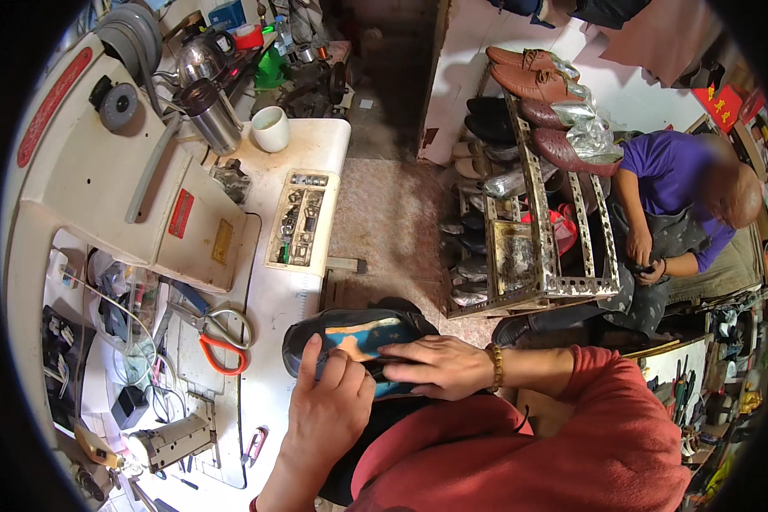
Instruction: The person inspects a black shoe, aligns the upper to the sole, and uses a sewing machine to stitch the shoe. They then trim excess thread and place the shoe on a shelf.
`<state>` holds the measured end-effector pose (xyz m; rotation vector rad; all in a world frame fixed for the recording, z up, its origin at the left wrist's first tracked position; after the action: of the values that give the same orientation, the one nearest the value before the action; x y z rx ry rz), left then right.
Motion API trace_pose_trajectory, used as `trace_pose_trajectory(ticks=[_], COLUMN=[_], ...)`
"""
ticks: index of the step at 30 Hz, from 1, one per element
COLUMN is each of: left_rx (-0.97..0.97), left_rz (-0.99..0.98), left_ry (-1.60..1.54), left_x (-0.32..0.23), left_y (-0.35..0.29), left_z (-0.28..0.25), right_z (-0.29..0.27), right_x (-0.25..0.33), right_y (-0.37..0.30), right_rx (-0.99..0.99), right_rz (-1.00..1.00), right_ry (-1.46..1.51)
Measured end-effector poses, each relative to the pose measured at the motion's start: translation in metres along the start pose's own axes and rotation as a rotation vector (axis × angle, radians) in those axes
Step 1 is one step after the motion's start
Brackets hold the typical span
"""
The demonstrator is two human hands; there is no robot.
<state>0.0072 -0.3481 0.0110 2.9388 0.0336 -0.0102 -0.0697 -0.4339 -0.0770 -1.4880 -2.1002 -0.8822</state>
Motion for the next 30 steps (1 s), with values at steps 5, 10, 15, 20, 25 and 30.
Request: trace_pose_trajectory(ticks=[5, 10, 15, 20, 25, 30], left_rx=[0.005, 0.043, 0.007, -0.099, -0.156, -0.288], left_rz=[0.018, -0.1, -0.5, -1.203, -2.087, -2.827], left_ry=[0.031, 0.201, 0.278, 0.556, 0.789, 1.04], left_x=[-0.012, -0.018, -0.027, -0.137, -0.329, -0.531], left_y=[-0.009, -0.06, -0.177, -0.346, -0.469, -0.54], left_z=[-0.015, -0.054, -0.121, -0.191, -0.18, -0.085], right_z=[0.0, -0.007, 0.017, 0.068, 0.157, 0.208], right_x=[0.003, 0.051, 0.123, 0.198, 0.272, 0.33], right_y=[0.004, 0.04, 0.098, 0.13, 0.13, 0.104], right_rx=[0.137, 0.23, 0.31, 0.231, 0.49, 0.693], right_rz=[0.055, -0.153, -0.433, -0.733, -1.013, -1.144], right_ry=[-0.186, -0.39, -0.252, 0.035, 0.205, 0.231])
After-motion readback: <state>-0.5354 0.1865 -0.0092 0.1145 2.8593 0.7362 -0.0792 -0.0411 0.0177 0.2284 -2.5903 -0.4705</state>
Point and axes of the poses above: each hand's wrist, its own y-axis towards the middle knuckle, its own z-axis out of the palm, x = y × z, the point moved 8 cm from there along y, towards the middle knuckle, and after that the axes turned 3 degrees about x, right-handed, at the moved point
